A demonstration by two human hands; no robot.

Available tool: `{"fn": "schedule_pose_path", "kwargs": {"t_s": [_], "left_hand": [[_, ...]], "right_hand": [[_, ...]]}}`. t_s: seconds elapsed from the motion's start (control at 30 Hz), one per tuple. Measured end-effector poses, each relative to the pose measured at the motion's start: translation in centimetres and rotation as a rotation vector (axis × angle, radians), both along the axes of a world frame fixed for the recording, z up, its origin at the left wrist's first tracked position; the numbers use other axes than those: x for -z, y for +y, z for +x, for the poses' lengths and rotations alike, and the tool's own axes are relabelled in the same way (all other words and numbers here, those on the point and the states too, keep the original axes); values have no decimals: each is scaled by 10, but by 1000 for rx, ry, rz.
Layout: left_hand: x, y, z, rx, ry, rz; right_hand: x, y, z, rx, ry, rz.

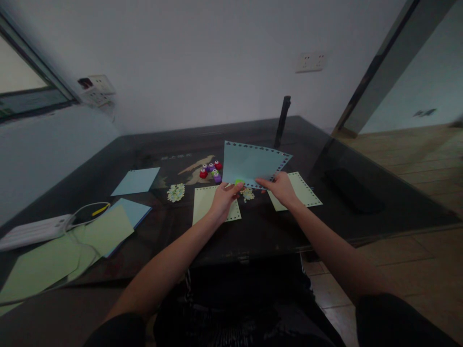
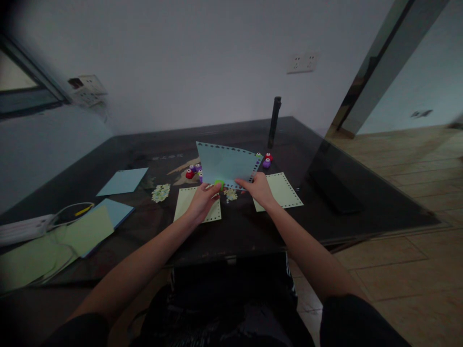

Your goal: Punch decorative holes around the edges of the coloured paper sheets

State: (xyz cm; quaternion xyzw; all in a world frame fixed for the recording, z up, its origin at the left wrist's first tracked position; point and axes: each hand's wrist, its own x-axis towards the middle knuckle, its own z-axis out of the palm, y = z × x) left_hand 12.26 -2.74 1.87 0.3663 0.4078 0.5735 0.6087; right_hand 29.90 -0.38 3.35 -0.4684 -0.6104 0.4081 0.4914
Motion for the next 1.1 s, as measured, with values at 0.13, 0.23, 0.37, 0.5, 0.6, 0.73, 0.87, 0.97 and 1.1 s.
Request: {"fn": "schedule_pose_path", "kwargs": {"t_s": [0.13, 0.23, 0.37, 0.5, 0.6, 0.73, 0.87, 0.97, 1.1], "left_hand": [[0, 0, 0, 23, 12, 18], [-1, -1, 0, 20, 13, 14], [-2, -1, 0, 17, 5, 16], [-2, -1, 0, 15, 18, 18], [-2, -1, 0, 12, 23, 21], [-2, -2, 1, 23, -1, 53], [-1, -1, 3, 12, -13, 65], [1, 1, 4, 9, -23, 87], [4, 3, 6, 38, -34, 92]], "right_hand": [[-1, -1, -1, -2, 8, -4], [-4, -2, -1, 0, 0, -4], [-6, -4, -1, 8, -14, -14], [-6, -4, -1, 13, -14, -4], [-2, -3, 0, 9, -18, 5], [2, -1, 1, 2, -17, 7], [1, -1, 1, 1, -20, 10], [0, -1, 2, 4, -22, 10], [1, -1, 4, 21, -1, -6]]}}
